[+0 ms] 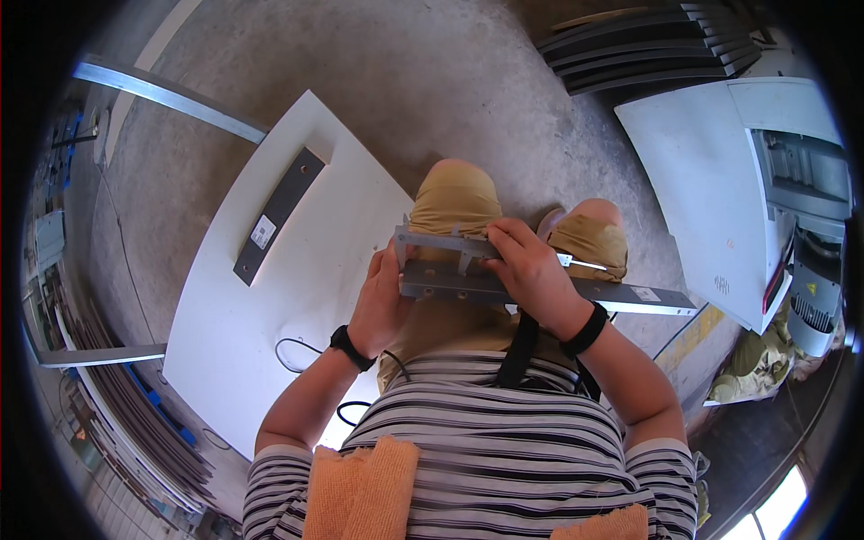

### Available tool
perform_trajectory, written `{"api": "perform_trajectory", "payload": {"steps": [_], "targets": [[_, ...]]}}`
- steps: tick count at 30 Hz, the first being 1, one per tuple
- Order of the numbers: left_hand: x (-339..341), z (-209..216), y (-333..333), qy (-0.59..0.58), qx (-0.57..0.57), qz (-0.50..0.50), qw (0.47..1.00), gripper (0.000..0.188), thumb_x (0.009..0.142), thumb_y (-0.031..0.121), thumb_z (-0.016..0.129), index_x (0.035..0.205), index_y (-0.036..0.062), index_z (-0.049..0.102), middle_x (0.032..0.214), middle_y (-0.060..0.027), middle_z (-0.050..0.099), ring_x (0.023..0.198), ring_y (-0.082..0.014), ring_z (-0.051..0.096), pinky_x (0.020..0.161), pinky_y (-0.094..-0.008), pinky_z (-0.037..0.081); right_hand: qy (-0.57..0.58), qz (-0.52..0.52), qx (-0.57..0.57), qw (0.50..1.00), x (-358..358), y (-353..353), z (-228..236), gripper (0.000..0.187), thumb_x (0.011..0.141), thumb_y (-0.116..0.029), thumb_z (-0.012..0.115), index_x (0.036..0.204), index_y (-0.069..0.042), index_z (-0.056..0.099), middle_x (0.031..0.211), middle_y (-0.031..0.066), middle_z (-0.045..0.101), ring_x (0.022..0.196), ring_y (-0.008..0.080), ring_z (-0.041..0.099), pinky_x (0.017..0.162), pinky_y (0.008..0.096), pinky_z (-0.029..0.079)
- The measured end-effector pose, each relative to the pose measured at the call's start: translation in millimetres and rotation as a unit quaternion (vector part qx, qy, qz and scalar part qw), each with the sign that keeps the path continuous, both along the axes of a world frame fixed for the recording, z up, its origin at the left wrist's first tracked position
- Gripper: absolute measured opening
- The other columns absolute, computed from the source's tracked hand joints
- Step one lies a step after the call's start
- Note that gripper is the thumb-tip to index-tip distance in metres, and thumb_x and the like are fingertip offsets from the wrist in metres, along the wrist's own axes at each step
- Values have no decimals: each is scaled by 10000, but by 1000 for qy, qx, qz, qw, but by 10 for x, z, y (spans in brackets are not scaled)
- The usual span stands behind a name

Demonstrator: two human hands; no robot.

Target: The recorder uses a caliper to measure the dimensions of a gray metal strip in a manufacturing setting.

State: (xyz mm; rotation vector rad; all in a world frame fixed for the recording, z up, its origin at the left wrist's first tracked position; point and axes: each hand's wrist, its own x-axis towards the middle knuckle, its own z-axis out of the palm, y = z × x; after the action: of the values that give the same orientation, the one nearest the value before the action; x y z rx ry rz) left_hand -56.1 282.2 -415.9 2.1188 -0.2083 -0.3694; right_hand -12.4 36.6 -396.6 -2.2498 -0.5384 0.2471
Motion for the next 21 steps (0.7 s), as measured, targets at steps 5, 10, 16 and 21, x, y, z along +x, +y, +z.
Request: {"api": "perform_trajectory", "payload": {"steps": [5,10,16,21], "targets": [[6,1,-9,-4,9,-2,1000,637,821,-90,551,1411,31,343,1252,-203,539,1191,-404,502,989,-423,426,-6,-1,0,1000,-4,-17,-18,389,756,10,711,1114,36,560,1128,179,563,976,364,611,815,385,529],[-11,-10,-4,-11,11,-7,1000,631,826,-86,550,1411,32,344,1246,-204,541,1192,-402,503,983,-420,430,-7,-3,-2,1000,-19,-17,-17,386,757,12,711,1112,37,562,1127,178,564,966,364,614,807,384,533],[-29,-64,31,-21,13,-6,1000,665,820,-89,558,1431,37,329,1246,-200,542,1190,-400,505,984,-414,430,-5,-3,-1,1000,-16,13,-37,387,754,11,715,1110,36,563,1130,176,563,957,365,616,798,386,534],[69,-71,2,-32,24,-27,999,803,788,-67,638,1470,-2,219,1278,-158,582,1157,-392,499,984,-421,420,0,-2,-10,1000,57,-9,-4,386,754,17,713,1108,34,562,1134,177,561,971,371,610,801,386,533]]}}
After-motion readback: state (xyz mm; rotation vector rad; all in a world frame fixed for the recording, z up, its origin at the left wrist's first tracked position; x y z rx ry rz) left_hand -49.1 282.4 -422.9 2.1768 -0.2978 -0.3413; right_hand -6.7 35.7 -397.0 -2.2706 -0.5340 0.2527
